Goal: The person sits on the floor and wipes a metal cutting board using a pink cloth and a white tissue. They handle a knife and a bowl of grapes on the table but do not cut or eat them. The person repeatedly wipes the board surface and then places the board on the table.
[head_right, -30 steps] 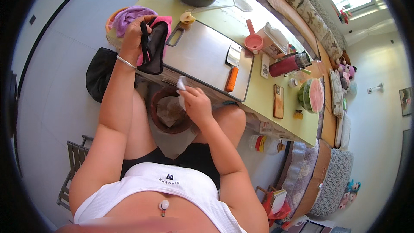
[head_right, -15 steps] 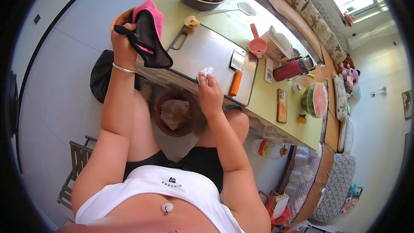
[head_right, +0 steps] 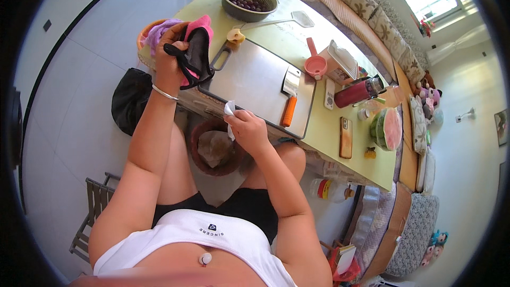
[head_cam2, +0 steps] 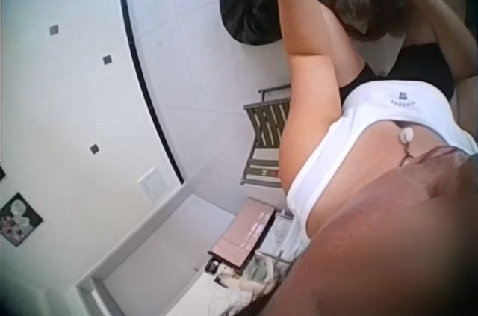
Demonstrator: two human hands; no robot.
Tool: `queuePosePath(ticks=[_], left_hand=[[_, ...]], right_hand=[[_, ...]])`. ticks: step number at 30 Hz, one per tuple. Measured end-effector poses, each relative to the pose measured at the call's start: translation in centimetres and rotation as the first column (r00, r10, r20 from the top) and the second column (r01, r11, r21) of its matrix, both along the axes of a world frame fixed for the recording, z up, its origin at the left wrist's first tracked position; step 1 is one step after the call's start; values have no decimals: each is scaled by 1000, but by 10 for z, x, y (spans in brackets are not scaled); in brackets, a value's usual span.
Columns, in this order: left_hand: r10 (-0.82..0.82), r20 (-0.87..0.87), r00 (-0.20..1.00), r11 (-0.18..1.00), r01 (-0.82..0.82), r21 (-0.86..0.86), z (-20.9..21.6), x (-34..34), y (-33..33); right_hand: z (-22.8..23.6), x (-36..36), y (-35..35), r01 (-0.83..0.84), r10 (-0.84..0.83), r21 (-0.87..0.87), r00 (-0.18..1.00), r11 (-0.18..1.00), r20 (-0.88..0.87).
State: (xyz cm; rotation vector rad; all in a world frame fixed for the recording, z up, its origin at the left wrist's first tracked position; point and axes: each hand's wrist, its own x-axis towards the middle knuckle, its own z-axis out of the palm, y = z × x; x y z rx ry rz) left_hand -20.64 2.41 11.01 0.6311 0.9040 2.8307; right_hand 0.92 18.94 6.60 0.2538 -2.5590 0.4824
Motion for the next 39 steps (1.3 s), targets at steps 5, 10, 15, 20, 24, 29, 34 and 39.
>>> queuePosePath(ticks=[5, 10, 15, 20, 24, 29, 34, 39], left_hand=[[-289, -9, 957, 950, 288, 123, 12, 12, 0], [-398, -32, 917, 883, 392, 259, 6, 6, 4], [-490, -55, 870, 837, 487, 250, 0, 3, 6], [-477, -27, 879, 858, 472, 203, -1, 7, 10], [-400, -65, 914, 909, 405, 101, 4, 17, 8], [-237, -257, 937, 960, 185, -211, 21, 38, 18], [-260, -834, 486, 822, -342, -456, 29, 84, 32], [-271, -903, 333, 863, -332, -381, 32, 99, 35]], right_hand=[[29, -3, 10, 108, -63, -286, 985, 952, 160], [46, 12, -6, -83, 193, -259, 880, 962, 434], [24, 21, -19, -136, 288, -290, 759, 947, 584], [29, 19, -3, 137, -11, -427, 959, 894, 283], [65, -12, 26, 261, -139, -364, 934, 894, 329], [53, -26, 40, 177, -104, -481, 979, 859, 176], [50, -18, 22, 155, 490, -875, 865, -458, -103], [53, -5, 31, -21, 162, -931, 983, -365, -85]])
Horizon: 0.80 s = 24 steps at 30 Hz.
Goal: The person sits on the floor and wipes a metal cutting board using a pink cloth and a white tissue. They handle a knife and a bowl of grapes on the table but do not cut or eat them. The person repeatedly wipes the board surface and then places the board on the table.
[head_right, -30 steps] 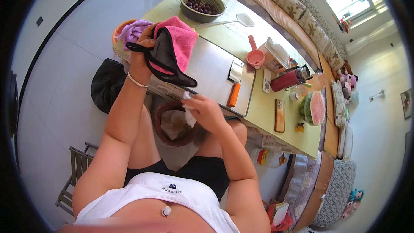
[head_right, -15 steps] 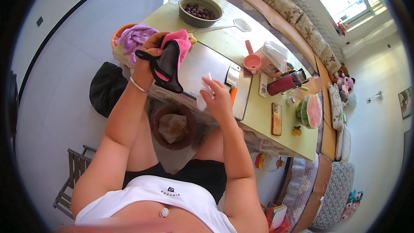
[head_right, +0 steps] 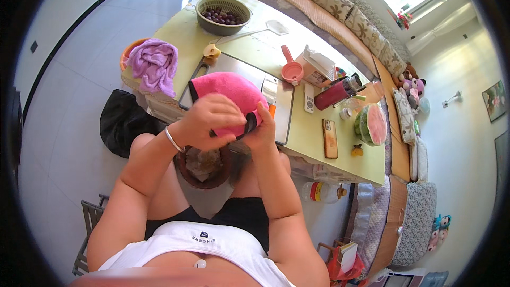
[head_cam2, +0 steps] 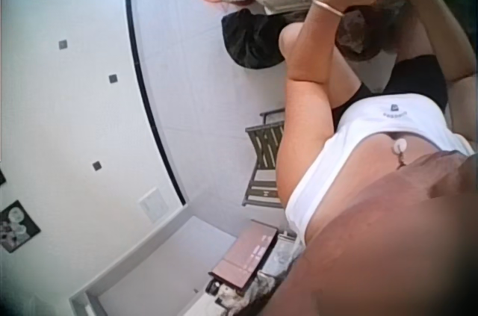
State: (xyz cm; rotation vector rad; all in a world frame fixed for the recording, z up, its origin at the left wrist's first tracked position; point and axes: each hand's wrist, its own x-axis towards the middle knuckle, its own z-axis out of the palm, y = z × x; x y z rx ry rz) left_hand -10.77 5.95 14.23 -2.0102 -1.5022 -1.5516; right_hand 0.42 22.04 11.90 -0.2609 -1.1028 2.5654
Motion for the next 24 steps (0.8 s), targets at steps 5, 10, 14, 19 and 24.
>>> queuePosePath(ticks=[5, 10, 14, 19, 24], left_hand=[[433, 156, 888, 888, -450, 93, -2, -22, -2], [408, 312, 858, 907, -343, -243, -12, -3, 10], [163, 708, 688, 918, 157, -364, -27, -8, 17], [-87, 989, 121, 886, 464, 22, -27, -15, 12], [-16, 999, 45, 824, 566, -12, -28, -16, 11]], right_hand=[[8, 17, 11, -52, 45, -116, 997, 992, -55], [16, 24, 10, -150, 146, -43, 986, 988, -83], [18, 18, 15, -99, 95, 142, 995, 985, 35], [8, 17, 25, -53, 25, 162, 985, 985, 173], [6, 15, 22, -237, 237, -11, 967, 971, 95]])
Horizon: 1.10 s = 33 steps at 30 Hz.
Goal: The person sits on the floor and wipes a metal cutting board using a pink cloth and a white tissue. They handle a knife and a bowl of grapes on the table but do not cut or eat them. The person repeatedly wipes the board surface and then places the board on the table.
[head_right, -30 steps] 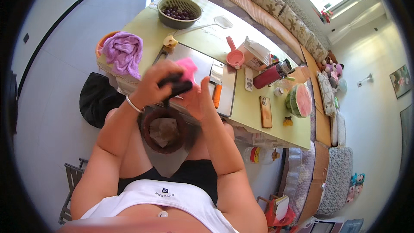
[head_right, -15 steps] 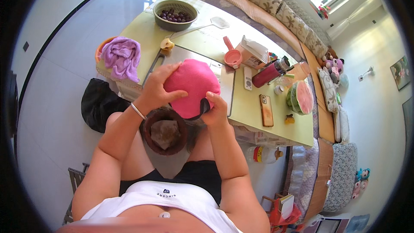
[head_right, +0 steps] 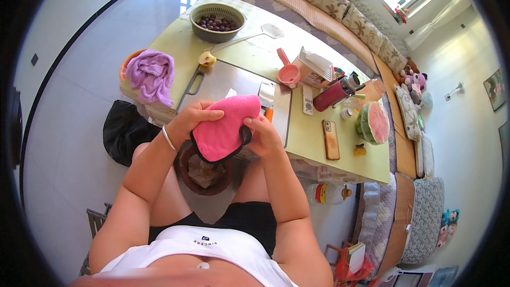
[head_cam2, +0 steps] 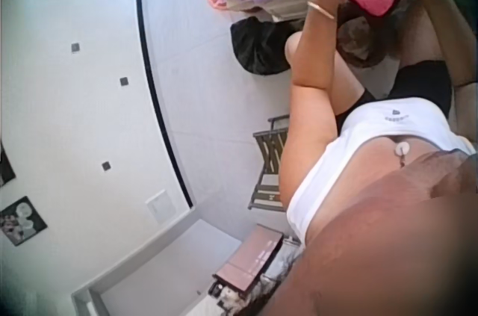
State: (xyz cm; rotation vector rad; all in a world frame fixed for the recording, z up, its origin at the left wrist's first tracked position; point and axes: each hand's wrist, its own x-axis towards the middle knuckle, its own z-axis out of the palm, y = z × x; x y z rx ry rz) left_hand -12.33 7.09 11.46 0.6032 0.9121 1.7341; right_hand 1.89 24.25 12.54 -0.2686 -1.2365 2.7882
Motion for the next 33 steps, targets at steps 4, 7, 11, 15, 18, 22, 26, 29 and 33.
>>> queuePosePath(ticks=[4, 7, 11, 15, 18, 22, 26, 29, 33], left_hand=[[253, -666, 701, 888, -442, -128, -15, -15, 3], [394, -832, 391, 717, -697, 11, -26, -29, 2], [463, -817, 345, 633, -773, 32, -25, -43, -6], [431, -878, 206, 580, -809, 95, -30, -52, -6], [372, -920, 122, 559, -821, 117, -30, -57, -5], [247, -967, 65, 501, -862, 70, -37, -63, -13], [138, -986, 96, 474, -880, -19, -38, -67, -27], [240, -962, 129, 454, -891, -6, -38, -72, -33], [375, -913, 160, 418, -909, 12, -41, -83, -39]], right_hand=[[-13, -23, 35, 138, -157, 135, 976, 981, 148], [-8, -52, 73, 373, -369, 16, 907, 928, 203], [17, -100, 96, 539, -530, -108, 842, 835, 104], [0, -159, 151, 586, -573, -200, 810, 785, 122], [-10, -182, 175, 627, -602, -114, 775, 771, 191], [-40, -168, 139, 375, -594, 862, 797, 340, -112], [-46, -104, 55, 111, -168, 974, 975, -197, -145], [-50, -60, 13, -35, 45, 868, 997, -496, 65], [-62, -51, -11, -125, 32, 808, 984, -576, 175]])
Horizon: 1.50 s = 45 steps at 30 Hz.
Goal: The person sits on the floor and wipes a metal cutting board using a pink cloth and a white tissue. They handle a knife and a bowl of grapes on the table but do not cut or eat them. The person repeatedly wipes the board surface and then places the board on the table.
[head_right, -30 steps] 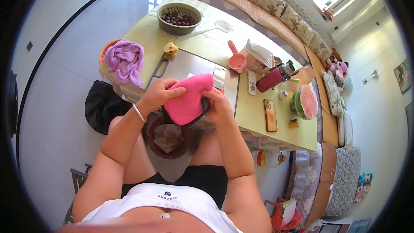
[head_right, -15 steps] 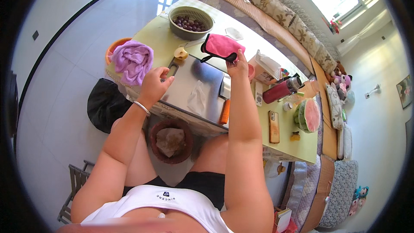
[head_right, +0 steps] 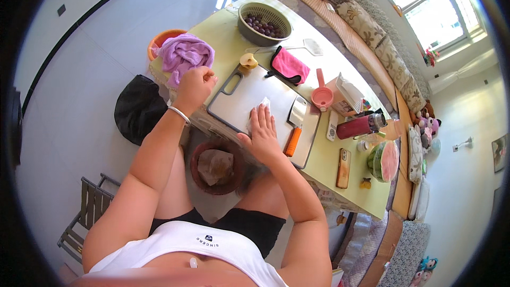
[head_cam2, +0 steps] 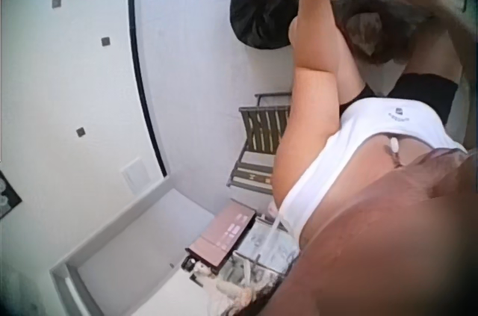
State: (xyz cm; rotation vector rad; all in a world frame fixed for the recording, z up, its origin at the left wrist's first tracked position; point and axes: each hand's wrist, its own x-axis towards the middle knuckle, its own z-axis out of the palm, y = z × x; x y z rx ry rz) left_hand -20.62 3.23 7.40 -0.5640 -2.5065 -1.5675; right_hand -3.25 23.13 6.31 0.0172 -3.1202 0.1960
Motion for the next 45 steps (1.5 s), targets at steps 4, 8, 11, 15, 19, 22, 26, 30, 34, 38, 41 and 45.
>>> queuePosePath(ticks=[4, 8, 11, 15, 19, 22, 26, 30, 34, 38, 41, 45], left_hand=[[7, 65, 998, 997, -12, 74, 1, -9, -2], [-5, 111, 994, 992, -9, 125, 6, -8, -3], [-11, 118, 993, 979, -13, 205, 6, -9, -4], [-20, 128, 992, 975, -9, 223, 5, -12, -12], [-48, 152, 987, 957, 2, 291, 5, -13, -14], [-50, 134, 990, 954, 8, 300, 8, -11, -15], [-52, 107, 993, 947, 15, 322, 6, -12, -16], [-11, 90, 996, 938, -21, 346, 3, -18, -19], [-17, 99, 995, 933, -20, 358, 2, -18, -19], [-49, 119, 992, 932, 2, 362, 4, -17, -21], [-32, 103, 994, 938, -6, 347, 1, -19, -21], [-21, 92, 996, 937, -12, 348, 1, -19, -23]], right_hand=[[1, -38, -2, -17, 17, -20, 1000, 1000, -19], [-5, -84, -7, -5, 3, -32, 998, 999, -59], [-4, -90, -20, -46, 45, -18, 997, 999, -57], [-3, -61, -41, -195, 194, -12, 980, 981, -53], [12, -36, -61, -322, 322, -14, 947, 947, 3], [11, -40, -63, -333, 332, -8, 942, 943, -51], [5, -48, -64, -446, 440, -157, 895, 881, -77], [15, -86, -68, -341, 237, -279, 908, 898, -345], [35, -149, -50, -245, 193, -106, 913, 964, -359], [23, -187, -27, -271, 274, 75, 961, 960, -30], [19, -176, -38, -229, 233, 67, 971, 971, -51], [10, -135, -68, -271, 267, -28, 959, 962, -94]])
